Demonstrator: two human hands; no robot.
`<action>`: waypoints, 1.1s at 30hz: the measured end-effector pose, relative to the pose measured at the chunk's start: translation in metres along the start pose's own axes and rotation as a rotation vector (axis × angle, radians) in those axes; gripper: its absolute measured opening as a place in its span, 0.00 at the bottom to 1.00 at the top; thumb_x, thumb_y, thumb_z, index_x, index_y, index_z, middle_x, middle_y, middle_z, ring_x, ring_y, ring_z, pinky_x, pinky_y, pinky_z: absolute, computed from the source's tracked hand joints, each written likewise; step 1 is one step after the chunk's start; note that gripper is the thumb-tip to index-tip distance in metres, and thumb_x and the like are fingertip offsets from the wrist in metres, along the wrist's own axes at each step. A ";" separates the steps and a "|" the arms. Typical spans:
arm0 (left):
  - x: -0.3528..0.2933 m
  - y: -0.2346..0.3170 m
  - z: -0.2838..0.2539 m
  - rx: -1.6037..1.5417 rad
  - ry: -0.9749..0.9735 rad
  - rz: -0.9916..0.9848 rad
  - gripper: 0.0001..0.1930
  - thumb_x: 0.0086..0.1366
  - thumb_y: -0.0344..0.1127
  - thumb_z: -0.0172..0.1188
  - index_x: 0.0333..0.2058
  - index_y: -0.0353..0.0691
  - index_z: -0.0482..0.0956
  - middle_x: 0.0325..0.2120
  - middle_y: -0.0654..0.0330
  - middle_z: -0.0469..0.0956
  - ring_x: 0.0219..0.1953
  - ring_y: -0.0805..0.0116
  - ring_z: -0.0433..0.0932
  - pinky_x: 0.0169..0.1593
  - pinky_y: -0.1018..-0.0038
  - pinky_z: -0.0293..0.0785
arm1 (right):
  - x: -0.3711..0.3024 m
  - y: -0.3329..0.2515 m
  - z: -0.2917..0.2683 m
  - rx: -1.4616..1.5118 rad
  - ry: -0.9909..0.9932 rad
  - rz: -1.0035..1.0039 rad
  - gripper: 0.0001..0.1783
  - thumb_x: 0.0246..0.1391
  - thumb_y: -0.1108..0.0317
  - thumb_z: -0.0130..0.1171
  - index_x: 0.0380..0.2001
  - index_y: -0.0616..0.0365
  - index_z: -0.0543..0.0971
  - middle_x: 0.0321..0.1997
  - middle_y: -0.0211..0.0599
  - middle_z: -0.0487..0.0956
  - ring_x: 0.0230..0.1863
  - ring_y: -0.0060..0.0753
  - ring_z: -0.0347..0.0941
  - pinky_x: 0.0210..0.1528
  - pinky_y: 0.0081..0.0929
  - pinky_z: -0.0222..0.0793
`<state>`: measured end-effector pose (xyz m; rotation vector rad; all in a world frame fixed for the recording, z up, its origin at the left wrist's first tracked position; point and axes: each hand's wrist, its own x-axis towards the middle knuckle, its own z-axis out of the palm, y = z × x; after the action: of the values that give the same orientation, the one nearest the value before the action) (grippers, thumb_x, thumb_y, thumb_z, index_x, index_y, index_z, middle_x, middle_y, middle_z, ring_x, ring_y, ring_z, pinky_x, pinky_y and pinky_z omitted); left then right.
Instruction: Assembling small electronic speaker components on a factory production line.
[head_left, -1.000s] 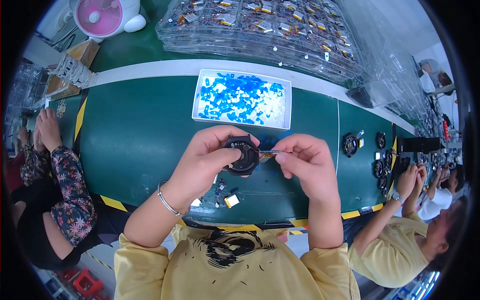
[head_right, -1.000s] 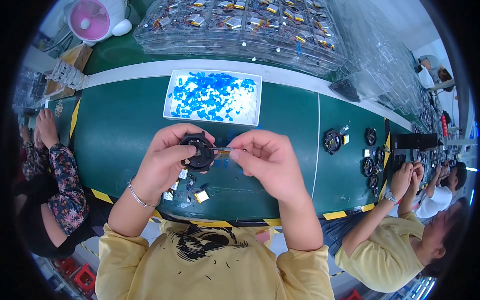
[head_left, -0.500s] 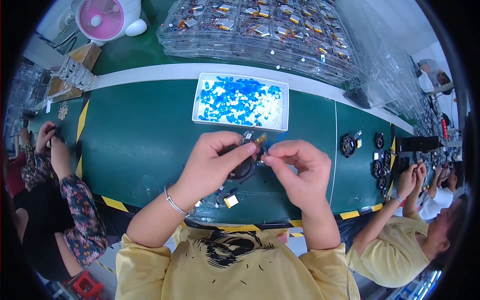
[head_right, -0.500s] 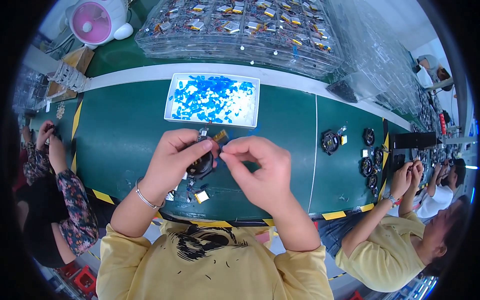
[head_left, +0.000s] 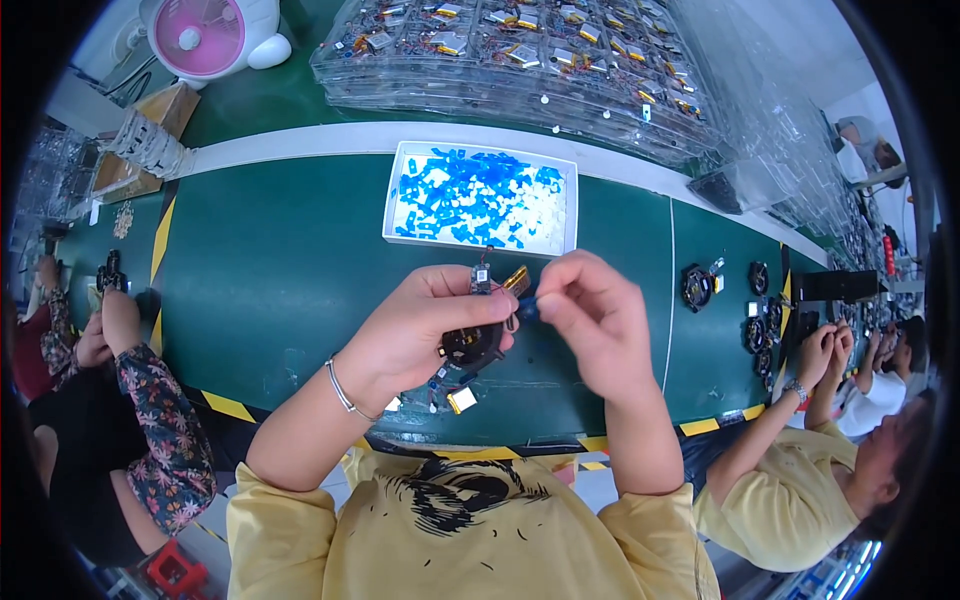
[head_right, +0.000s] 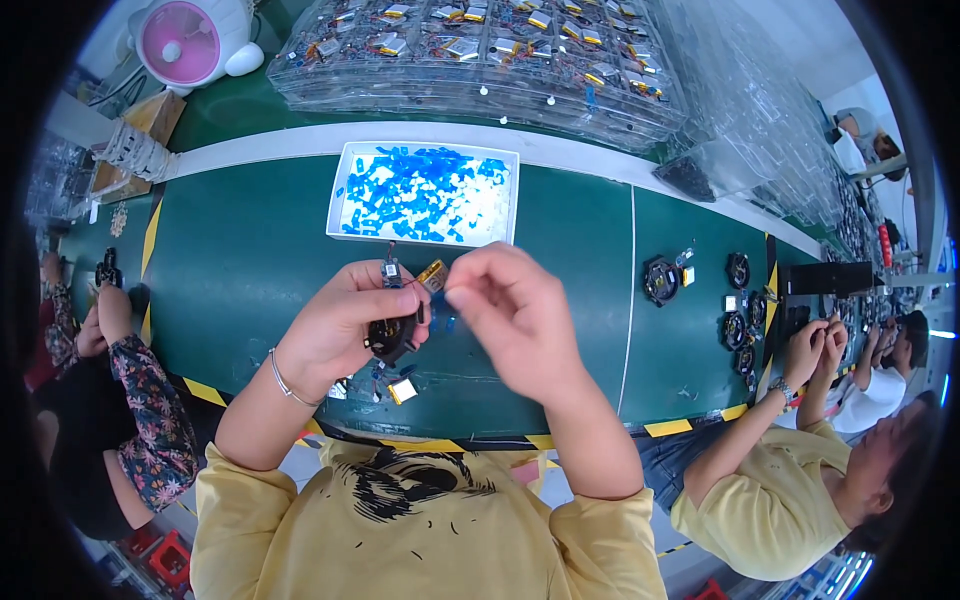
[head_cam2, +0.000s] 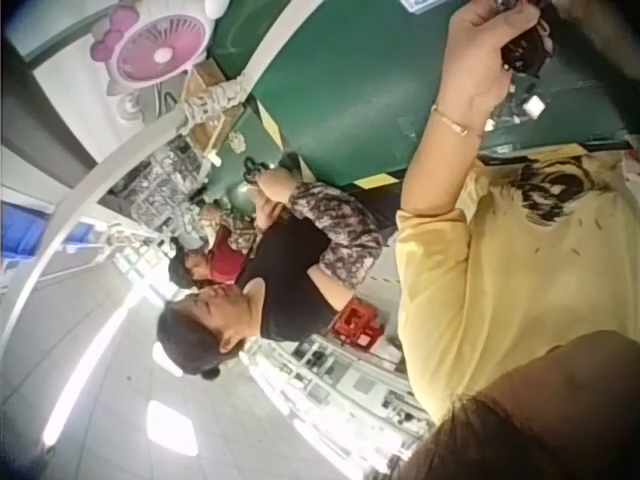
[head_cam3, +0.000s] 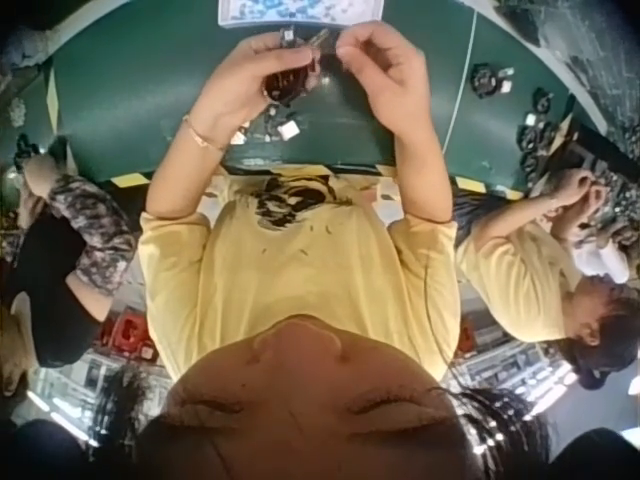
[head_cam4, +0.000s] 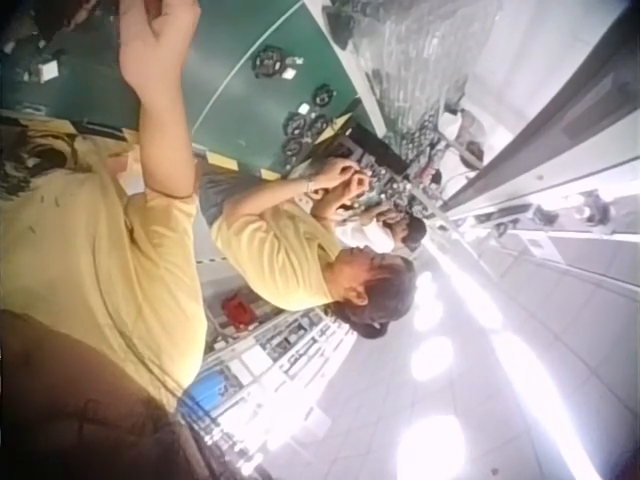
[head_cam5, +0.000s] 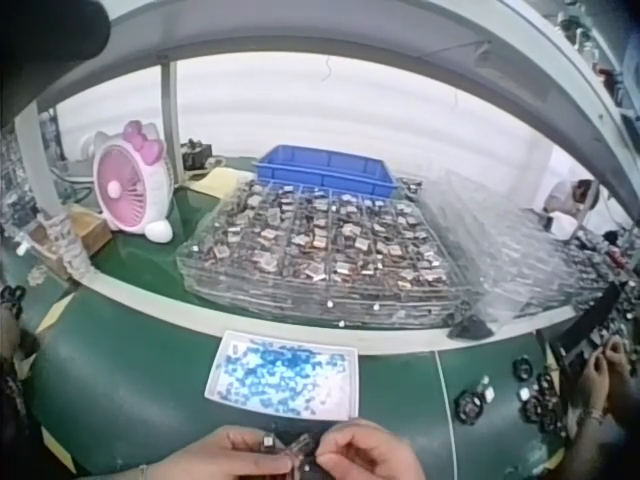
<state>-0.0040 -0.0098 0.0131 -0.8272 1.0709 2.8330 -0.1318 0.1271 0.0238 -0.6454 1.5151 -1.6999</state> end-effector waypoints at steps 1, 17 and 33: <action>-0.001 0.002 -0.001 -0.031 -0.012 -0.051 0.05 0.60 0.31 0.60 0.31 0.36 0.78 0.26 0.58 0.79 0.26 0.70 0.79 0.33 0.72 0.79 | 0.002 0.000 -0.002 0.001 -0.004 0.001 0.04 0.45 0.82 0.57 0.24 0.62 0.77 0.24 0.31 0.73 0.28 0.23 0.69 0.32 0.19 0.65; 0.004 -0.001 0.001 -0.058 0.066 -0.016 0.10 0.59 0.38 0.63 0.33 0.37 0.78 0.26 0.62 0.78 0.27 0.74 0.79 0.31 0.76 0.77 | -0.006 0.002 0.015 -0.817 0.042 -0.671 0.10 0.40 0.82 0.63 0.30 0.64 0.79 0.28 0.37 0.80 0.26 0.24 0.77 0.29 0.19 0.72; -0.012 -0.012 0.017 0.206 -0.016 0.271 0.18 0.62 0.19 0.46 0.52 0.32 0.68 0.45 0.56 0.74 0.44 0.71 0.77 0.43 0.73 0.81 | -0.005 0.011 0.013 -0.799 0.156 -0.757 0.10 0.32 0.81 0.64 0.25 0.61 0.78 0.27 0.37 0.76 0.29 0.36 0.74 0.31 0.26 0.70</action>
<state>0.0008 0.0125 0.0223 -0.6882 1.5495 2.8592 -0.1165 0.1228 0.0160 -1.7008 2.2612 -1.6135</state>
